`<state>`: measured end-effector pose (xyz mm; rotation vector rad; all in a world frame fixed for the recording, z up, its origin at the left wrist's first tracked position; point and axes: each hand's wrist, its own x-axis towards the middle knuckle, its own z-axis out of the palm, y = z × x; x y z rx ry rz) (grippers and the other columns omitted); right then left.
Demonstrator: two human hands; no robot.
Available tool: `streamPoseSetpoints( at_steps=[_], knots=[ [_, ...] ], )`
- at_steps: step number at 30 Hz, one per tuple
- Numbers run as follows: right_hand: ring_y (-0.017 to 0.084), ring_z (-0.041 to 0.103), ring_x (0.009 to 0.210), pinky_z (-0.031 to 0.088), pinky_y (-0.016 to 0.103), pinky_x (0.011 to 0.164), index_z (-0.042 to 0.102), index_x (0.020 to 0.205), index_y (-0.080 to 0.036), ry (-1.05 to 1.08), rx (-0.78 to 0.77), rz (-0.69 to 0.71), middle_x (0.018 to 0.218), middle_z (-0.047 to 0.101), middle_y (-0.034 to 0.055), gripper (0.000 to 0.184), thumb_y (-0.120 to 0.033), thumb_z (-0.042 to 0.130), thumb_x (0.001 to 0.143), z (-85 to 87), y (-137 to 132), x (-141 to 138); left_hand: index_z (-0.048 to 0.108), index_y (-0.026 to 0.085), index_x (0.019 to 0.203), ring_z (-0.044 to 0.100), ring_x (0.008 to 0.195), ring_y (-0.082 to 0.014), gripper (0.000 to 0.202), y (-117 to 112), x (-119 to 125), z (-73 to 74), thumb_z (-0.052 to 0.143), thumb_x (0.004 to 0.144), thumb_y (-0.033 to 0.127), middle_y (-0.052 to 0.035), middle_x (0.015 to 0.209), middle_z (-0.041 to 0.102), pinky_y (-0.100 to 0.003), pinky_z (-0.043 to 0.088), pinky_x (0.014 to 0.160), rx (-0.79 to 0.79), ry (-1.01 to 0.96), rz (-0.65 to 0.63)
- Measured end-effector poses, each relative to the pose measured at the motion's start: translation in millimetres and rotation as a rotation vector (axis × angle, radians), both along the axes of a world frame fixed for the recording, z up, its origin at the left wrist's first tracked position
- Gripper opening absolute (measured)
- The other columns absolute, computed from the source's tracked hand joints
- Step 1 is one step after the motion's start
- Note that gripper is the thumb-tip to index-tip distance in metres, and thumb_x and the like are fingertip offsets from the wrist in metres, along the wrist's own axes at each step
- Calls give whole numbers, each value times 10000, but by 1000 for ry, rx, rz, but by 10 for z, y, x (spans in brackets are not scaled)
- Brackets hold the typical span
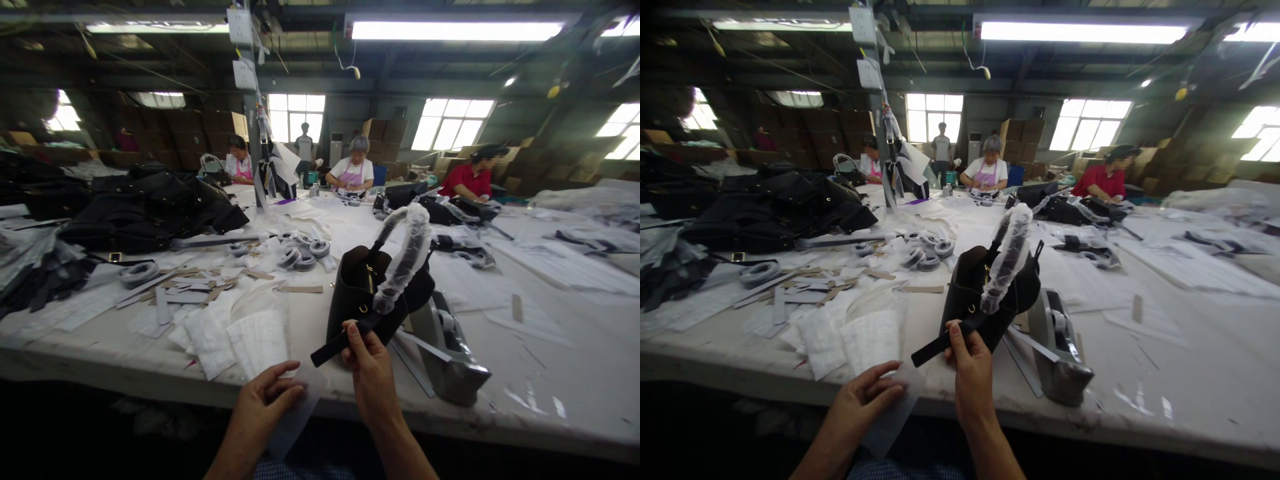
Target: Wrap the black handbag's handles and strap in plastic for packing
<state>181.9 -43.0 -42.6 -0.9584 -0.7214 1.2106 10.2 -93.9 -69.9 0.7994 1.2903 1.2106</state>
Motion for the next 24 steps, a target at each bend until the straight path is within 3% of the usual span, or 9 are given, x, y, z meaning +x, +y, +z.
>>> streamPoseSetpoints(
  at_steps=[10,16,24],
  knots=[
    [84,434,572,351,200,541,711,971,-190,-30,1,37,656,533,-32,324,-458,734,790,-34,-2,-1,707,159,1086,722,729,-235,630,62,-35,-118,880,549,440,-85,837,781,-263,547,628,-8,-25,-69],
    [92,450,567,361,217,539,721,949,-161,-199,11,99,687,565,-12,355,-476,721,787,-10,-12,58,695,150,1115,729,824,-252,634,117,95,45,866,580,443,-90,891,779,-278,565,702,-2,-50,-27],
    [129,466,501,367,238,499,715,917,-159,-512,49,156,539,531,-26,442,-579,616,821,-13,-22,224,706,141,1040,719,864,-238,444,382,520,231,818,683,381,-88,902,779,-263,540,754,149,-107,-164]
  ],
)
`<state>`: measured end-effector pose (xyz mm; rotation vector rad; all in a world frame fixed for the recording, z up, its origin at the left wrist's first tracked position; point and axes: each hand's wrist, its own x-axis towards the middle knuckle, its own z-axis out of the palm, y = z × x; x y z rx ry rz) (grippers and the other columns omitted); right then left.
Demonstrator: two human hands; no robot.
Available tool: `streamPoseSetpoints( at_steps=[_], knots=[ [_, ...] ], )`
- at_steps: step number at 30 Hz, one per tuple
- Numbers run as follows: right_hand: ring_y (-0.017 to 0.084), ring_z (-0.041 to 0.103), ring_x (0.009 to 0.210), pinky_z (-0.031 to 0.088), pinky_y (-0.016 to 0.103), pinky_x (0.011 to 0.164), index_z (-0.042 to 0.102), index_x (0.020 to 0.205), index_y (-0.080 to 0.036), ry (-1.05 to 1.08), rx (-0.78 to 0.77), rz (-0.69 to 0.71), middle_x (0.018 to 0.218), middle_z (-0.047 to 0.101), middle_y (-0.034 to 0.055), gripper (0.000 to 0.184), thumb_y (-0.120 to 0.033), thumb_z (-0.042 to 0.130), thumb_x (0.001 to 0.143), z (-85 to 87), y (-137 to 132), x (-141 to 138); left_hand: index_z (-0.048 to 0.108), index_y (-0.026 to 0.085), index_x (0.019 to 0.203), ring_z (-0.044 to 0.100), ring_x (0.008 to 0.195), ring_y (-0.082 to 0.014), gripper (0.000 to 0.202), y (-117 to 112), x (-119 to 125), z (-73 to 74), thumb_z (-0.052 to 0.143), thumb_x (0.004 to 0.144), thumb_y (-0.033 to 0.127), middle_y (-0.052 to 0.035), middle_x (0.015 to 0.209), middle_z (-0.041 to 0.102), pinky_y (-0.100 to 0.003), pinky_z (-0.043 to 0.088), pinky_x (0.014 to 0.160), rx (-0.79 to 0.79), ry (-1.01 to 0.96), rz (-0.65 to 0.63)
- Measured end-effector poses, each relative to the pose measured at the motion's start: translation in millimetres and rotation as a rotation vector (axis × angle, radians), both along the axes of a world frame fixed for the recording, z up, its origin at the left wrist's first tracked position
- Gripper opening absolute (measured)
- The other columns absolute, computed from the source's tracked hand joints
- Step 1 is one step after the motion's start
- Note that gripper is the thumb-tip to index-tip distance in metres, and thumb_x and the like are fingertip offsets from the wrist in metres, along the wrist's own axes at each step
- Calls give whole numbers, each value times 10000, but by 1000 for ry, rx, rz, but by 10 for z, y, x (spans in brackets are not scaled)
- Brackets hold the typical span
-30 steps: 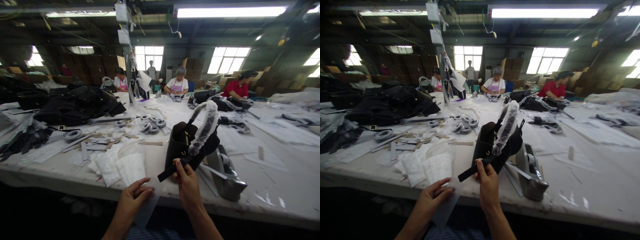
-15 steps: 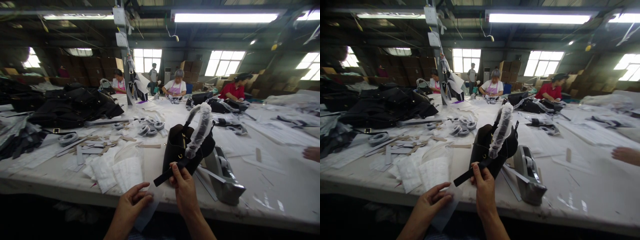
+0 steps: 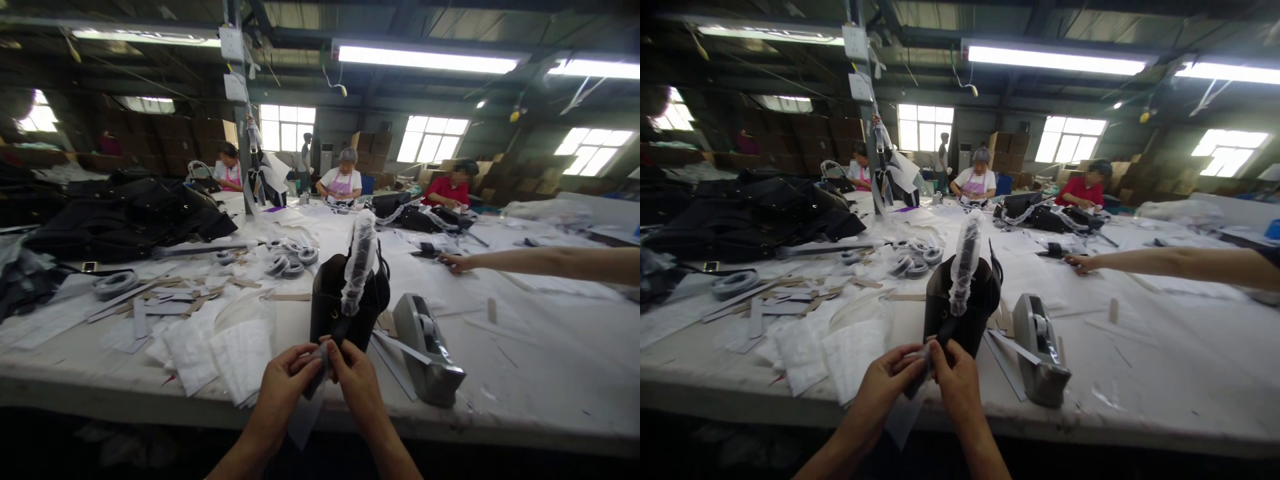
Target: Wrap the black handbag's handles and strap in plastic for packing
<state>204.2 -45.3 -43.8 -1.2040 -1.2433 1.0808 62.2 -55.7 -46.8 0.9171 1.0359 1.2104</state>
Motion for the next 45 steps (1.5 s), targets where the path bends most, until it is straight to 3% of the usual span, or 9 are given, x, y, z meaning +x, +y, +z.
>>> streamPoseSetpoints(
  at_steps=[4,10,15,23,27,32,38,41,45],
  knots=[
    [148,509,499,392,249,523,668,700,-175,-91,64,-122,501,540,-6,489,-606,516,874,3,-39,166,701,139,988,720,886,-246,378,139,175,87,803,704,366,-90,910,776,-281,549,779,58,-13,-15],
    [137,490,443,388,235,448,746,953,-173,-112,30,-125,491,564,-10,446,-577,638,797,86,-52,222,683,142,984,702,951,-237,390,287,319,86,823,679,342,-92,952,767,-302,534,864,116,-96,65],
    [115,464,401,377,219,412,753,884,-147,-3,-37,-117,442,519,-28,449,-573,649,785,81,67,188,669,139,982,696,962,-228,330,351,371,80,787,723,308,-89,953,760,-297,525,872,159,-72,108],
    [105,431,391,344,217,382,722,720,-143,29,-26,-218,436,493,-32,434,-570,659,763,24,153,125,670,145,974,679,941,-243,318,249,362,26,732,764,375,-76,945,744,-300,519,828,196,79,89],
    [106,407,398,302,229,385,685,611,-169,-69,18,-233,436,513,-22,398,-535,662,766,113,172,131,667,161,907,670,820,-223,275,207,370,-21,729,759,385,-31,816,720,-271,514,711,206,140,73],
    [99,354,370,253,242,380,591,485,-183,-172,8,-216,372,418,-42,469,-555,645,766,212,280,166,679,162,934,667,840,-222,291,211,378,2,724,764,394,-32,849,728,-266,510,732,207,141,127],
    [115,405,447,285,248,427,613,530,-183,-195,66,-272,471,511,-19,443,-542,638,789,162,281,112,689,161,990,684,858,-233,320,184,399,58,675,809,425,-61,921,748,-282,523,746,184,62,115],
    [116,413,468,297,243,441,597,531,-182,-169,79,-294,480,503,-24,445,-537,628,798,132,266,60,720,171,946,680,834,-232,228,181,363,56,670,820,355,-62,892,738,-284,521,746,289,212,188],
    [89,350,406,253,230,412,528,500,-183,1,-5,-266,409,412,-59,450,-525,667,759,107,268,16,742,228,949,672,827,-195,161,174,284,26,601,874,243,-46,889,702,-243,511,762,622,535,262]
  ],
)
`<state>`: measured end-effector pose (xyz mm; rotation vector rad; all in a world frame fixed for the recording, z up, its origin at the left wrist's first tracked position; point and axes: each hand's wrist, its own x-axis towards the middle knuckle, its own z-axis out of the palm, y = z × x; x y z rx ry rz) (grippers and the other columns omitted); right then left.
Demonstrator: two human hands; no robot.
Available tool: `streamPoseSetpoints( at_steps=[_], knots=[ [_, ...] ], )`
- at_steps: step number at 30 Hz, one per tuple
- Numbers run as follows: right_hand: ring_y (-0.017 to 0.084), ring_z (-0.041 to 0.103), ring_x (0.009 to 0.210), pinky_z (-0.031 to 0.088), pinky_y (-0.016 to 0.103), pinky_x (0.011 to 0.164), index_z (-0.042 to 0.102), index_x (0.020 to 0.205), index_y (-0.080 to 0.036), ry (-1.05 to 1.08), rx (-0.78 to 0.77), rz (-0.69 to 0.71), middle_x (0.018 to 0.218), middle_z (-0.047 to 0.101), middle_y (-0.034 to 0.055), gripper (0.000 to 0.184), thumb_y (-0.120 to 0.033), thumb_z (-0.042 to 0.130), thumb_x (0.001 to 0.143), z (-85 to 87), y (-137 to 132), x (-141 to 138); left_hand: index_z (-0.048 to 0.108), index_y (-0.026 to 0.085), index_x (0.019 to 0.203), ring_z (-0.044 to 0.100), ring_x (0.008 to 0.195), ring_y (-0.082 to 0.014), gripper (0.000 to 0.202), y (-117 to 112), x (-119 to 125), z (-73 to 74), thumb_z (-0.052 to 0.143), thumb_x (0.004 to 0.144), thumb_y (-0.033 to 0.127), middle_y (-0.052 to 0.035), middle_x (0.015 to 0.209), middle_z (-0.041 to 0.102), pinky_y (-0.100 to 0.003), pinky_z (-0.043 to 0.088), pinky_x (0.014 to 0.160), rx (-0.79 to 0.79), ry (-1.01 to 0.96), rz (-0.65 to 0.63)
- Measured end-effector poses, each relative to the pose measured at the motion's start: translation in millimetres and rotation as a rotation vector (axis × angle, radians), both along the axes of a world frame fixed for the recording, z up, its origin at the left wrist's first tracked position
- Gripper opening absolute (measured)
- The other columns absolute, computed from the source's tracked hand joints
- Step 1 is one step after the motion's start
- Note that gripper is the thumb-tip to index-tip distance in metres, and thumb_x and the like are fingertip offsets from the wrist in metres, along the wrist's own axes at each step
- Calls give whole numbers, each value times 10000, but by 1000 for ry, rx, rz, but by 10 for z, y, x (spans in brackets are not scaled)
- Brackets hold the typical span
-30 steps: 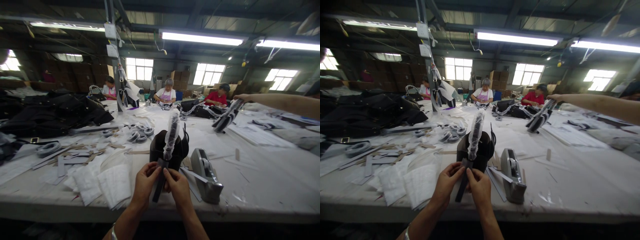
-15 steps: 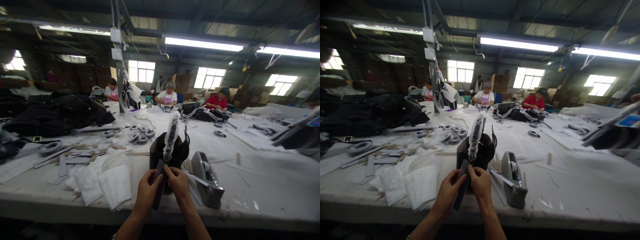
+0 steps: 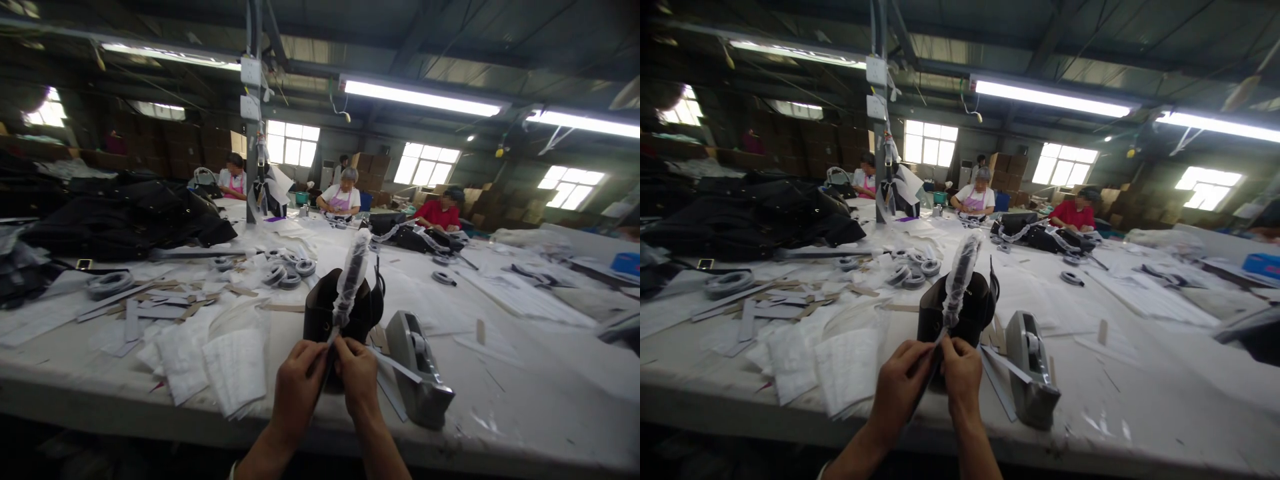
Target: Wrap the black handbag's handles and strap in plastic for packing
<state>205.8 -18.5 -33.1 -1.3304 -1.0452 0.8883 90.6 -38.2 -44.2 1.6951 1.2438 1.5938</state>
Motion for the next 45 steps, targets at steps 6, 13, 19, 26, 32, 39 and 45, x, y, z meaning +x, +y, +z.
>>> streamPoseSetpoints(
  at_steps=[6,13,19,26,32,39,45],
  knots=[
    [95,424,371,268,207,383,635,621,-141,176,-56,164,424,535,0,521,-613,548,825,22,-73,48,673,190,1054,662,721,-142,255,-1,-69,-67,446,956,130,-26,839,665,-192,502,618,345,618,170],
    [107,467,377,336,211,404,622,564,-152,-103,-116,213,403,539,-7,432,-513,628,802,135,-100,89,644,135,1103,688,720,-170,281,-46,-75,-138,389,985,141,-71,873,698,-228,558,606,521,728,182],
    [91,383,360,254,223,396,512,507,-187,-60,-111,265,367,452,-48,453,-508,607,813,91,-50,187,603,185,1235,711,810,-147,305,-271,-200,-251,498,950,161,-71,980,730,-195,563,737,453,523,-104],
    [84,330,403,225,233,434,560,528,-175,-136,-42,272,399,408,-60,467,-535,600,823,44,-32,221,687,178,926,686,724,-191,293,-117,-318,35,529,911,424,-53,802,717,-253,544,649,-293,-50,-109],
    [104,408,448,287,237,456,616,545,-174,-294,28,232,458,480,-41,443,-497,576,846,134,-70,137,628,148,895,475,428,-79,422,-6,-6,-54,639,781,554,9,658,613,-174,347,386,-568,-378,-311],
    [230,674,795,493,301,742,738,948,-205,-553,99,-295,874,748,65,395,-521,517,860,191,-347,985,654,143,943,419,440,-66,488,-15,-47,-130,716,707,566,-22,730,660,-186,224,375,-497,-330,-168],
    [340,475,1300,309,437,1115,764,950,-147,-557,-181,-443,1328,597,167,533,-581,506,783,-115,-414,1886,646,147,955,558,561,-142,533,-22,-43,-146,708,691,605,-59,789,702,-204,254,390,-510,-300,-147]
  ],
)
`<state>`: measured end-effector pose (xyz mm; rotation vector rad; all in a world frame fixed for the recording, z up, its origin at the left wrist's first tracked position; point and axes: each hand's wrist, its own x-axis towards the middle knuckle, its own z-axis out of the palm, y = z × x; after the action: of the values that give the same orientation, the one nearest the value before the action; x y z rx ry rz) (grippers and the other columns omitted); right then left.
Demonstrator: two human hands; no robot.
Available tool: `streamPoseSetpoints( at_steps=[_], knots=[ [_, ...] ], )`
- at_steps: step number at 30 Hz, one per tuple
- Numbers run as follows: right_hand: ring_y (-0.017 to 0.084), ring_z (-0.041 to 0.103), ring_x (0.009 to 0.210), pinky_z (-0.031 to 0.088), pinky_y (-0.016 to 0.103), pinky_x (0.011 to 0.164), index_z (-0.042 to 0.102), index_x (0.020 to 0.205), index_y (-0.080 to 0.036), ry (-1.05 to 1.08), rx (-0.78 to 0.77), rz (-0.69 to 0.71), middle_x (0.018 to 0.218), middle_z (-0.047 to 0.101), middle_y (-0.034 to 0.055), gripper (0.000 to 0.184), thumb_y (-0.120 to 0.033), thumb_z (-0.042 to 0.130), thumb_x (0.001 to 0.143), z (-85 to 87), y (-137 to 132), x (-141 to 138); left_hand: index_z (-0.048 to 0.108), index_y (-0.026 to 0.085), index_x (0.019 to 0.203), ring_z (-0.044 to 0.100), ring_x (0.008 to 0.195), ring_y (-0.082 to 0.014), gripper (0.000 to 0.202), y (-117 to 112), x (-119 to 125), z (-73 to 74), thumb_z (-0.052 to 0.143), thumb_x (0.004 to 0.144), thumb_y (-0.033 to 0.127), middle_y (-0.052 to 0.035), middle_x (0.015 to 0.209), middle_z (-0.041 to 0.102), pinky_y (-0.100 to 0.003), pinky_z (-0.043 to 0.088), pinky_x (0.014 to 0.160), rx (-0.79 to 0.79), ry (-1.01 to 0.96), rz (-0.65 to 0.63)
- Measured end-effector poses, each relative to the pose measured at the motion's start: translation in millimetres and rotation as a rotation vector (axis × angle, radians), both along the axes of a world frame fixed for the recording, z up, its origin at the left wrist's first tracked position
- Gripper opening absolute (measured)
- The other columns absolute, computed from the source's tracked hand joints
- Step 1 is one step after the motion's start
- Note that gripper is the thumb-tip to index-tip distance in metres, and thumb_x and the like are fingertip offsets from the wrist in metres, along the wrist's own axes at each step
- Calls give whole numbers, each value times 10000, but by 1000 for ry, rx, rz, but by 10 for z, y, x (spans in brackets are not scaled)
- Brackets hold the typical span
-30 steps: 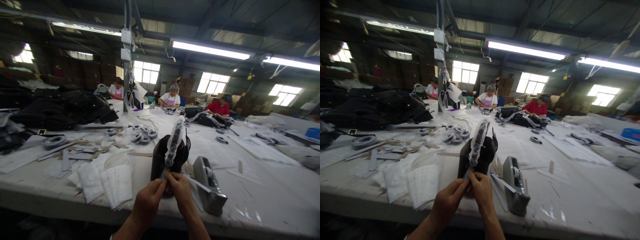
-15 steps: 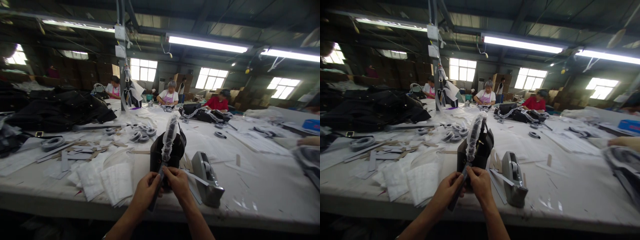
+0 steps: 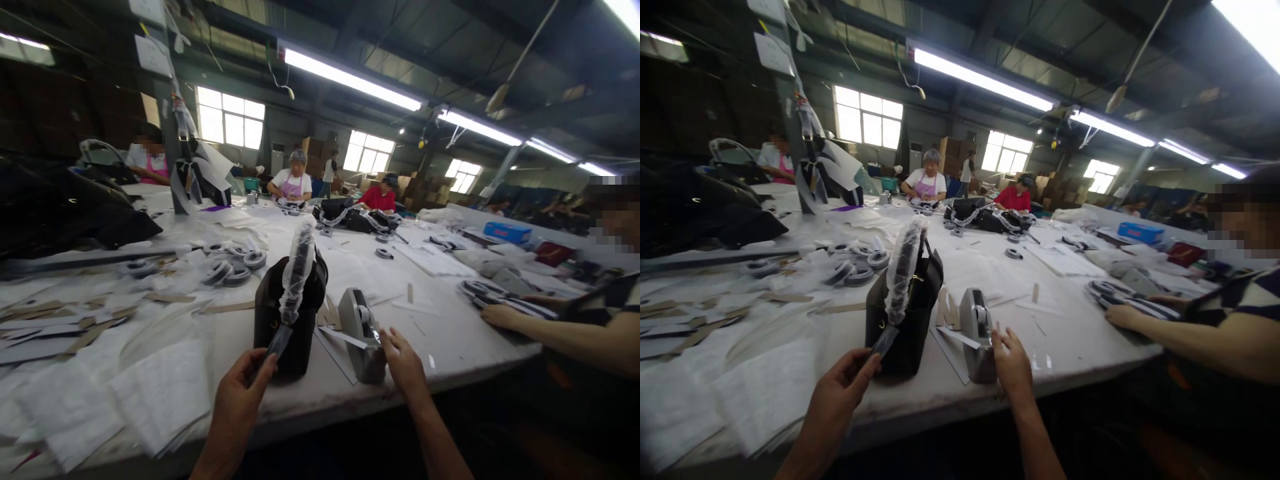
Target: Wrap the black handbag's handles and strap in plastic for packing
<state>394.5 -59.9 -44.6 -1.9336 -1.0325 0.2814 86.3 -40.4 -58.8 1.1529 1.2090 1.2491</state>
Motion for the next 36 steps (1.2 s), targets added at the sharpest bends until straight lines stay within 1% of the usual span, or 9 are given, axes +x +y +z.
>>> streamPoseSetpoints(
  at_steps=[2,5,10,13,17,23,26,31,36],
  knots=[
    [319,498,1286,351,411,1086,779,889,-165,255,-16,74,1257,656,137,532,-616,515,787,-33,4,28,646,149,960,573,569,-151,535,-19,10,15,704,694,610,-65,804,712,-206,260,388,-4,1,-10],
    [298,458,1320,402,384,1034,778,901,-164,550,118,101,1243,667,118,524,-630,572,779,85,-37,-83,653,153,958,590,569,-160,531,-38,9,42,702,699,613,-65,799,722,-207,291,393,-2,-1,-15],
    [306,468,1304,433,364,996,786,822,-179,569,235,108,1291,638,110,445,-601,677,734,441,-265,-263,676,159,923,600,555,-167,553,-22,-4,52,719,662,643,-63,780,733,-211,333,395,1,2,3],
    [303,553,1205,481,352,926,786,873,-178,574,208,95,1196,690,112,458,-602,701,720,475,-420,-314,691,158,874,611,551,-184,588,-11,-2,44,728,611,683,-59,720,727,-224,387,417,26,2,29],
    [227,666,883,534,290,728,779,892,-170,688,149,38,1010,742,95,468,-568,787,644,198,-530,-339,692,161,904,625,573,-187,567,-21,-1,30,730,634,659,-48,717,723,-228,426,451,10,11,25],
    [125,562,557,466,231,502,781,788,-154,790,86,-90,803,752,92,502,-518,891,461,-314,-574,-328,683,164,898,669,697,-224,517,2,-17,-35,730,660,621,-45,722,722,-256,507,573,10,-9,16],
    [136,549,556,446,236,491,776,780,-159,659,36,86,745,734,82,443,-553,830,585,-240,-571,-520,680,166,910,683,788,-231,442,10,-14,-55,714,718,562,-49,765,733,-278,532,709,35,-15,-18],
    [142,569,563,462,249,551,743,783,-156,573,-17,605,662,675,48,374,-526,686,791,247,-334,-1176,689,168,908,686,810,-233,373,-3,6,-43,694,758,509,-59,797,744,-294,535,744,57,-13,-26],
    [99,492,434,383,217,441,688,677,-144,570,1,680,527,596,-1,410,-546,693,757,406,122,-1655,696,170,891,682,842,-241,324,-18,-1,-3,685,772,471,-68,854,750,-302,531,763,79,-23,-51]
  ],
)
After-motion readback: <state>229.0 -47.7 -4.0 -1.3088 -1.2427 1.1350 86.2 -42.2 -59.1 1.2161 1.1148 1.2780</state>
